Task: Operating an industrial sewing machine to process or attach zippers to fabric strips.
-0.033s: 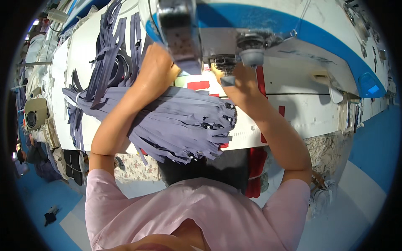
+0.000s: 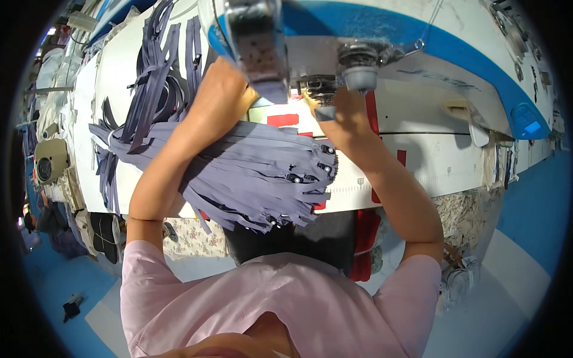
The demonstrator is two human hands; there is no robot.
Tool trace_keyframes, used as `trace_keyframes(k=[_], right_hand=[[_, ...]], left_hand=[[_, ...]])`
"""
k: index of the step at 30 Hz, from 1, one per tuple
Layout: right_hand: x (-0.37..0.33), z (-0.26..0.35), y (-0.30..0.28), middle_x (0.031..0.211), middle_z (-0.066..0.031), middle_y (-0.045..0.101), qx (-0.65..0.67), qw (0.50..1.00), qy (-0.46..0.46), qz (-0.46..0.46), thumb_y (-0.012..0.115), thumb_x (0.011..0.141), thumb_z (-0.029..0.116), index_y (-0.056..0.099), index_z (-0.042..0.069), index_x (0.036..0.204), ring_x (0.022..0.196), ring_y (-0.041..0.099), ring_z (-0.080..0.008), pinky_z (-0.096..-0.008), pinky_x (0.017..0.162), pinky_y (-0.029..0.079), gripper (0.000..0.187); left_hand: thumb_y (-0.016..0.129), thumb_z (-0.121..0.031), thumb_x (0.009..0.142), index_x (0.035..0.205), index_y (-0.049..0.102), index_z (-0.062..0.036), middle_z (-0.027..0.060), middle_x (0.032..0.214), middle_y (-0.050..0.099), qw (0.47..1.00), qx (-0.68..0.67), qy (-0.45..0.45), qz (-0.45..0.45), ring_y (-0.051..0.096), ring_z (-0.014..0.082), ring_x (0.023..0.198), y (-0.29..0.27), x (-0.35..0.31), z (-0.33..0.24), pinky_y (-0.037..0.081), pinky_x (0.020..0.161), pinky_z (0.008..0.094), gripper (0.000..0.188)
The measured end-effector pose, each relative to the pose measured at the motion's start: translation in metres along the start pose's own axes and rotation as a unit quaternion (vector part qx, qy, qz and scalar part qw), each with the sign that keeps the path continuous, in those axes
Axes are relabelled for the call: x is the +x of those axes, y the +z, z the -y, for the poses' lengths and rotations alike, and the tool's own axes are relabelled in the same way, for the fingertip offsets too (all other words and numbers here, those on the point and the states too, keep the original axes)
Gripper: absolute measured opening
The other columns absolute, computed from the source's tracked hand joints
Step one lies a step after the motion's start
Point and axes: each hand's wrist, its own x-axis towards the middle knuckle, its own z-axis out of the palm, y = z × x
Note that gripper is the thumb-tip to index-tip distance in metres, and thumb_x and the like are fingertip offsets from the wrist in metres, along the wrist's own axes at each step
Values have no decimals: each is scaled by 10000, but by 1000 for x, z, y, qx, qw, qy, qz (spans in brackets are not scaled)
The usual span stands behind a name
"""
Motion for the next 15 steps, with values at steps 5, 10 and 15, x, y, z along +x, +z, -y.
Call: trace_keyframes(k=[5, 10, 15], right_hand=[[-17, 26, -19, 1254, 20, 613, -181, 961, -113, -177, 699, 927, 406, 665, 204, 1249, 1151, 581, -151, -441, 1015, 471, 382], [-34, 51, -34, 1026, -94, 631, 146, 954, -206, -159, 849, 788, 151, 690, 48, 940, 979, 597, -280, -400, 881, 473, 243], [-30, 61, -46, 975, -98, 605, 221, 950, -205, -84, 787, 835, 79, 649, 35, 933, 986, 569, -268, -357, 956, 413, 175]], left_hand=[[670, -195, 934, 964, 599, -44, 157, 926, 650, 997, -59, -26, 47, 658, 380, 879, -23, 1, 29, 530, 743, 485, 170], [725, -174, 886, 1076, 679, -72, 92, 1095, 671, 874, 433, -88, -201, 611, 328, 1057, -62, 17, 55, 478, 861, 450, 221], [720, -153, 902, 1025, 715, -68, 84, 1054, 667, 990, 68, 102, -76, 597, 296, 1032, -54, -21, 22, 471, 870, 425, 150]])
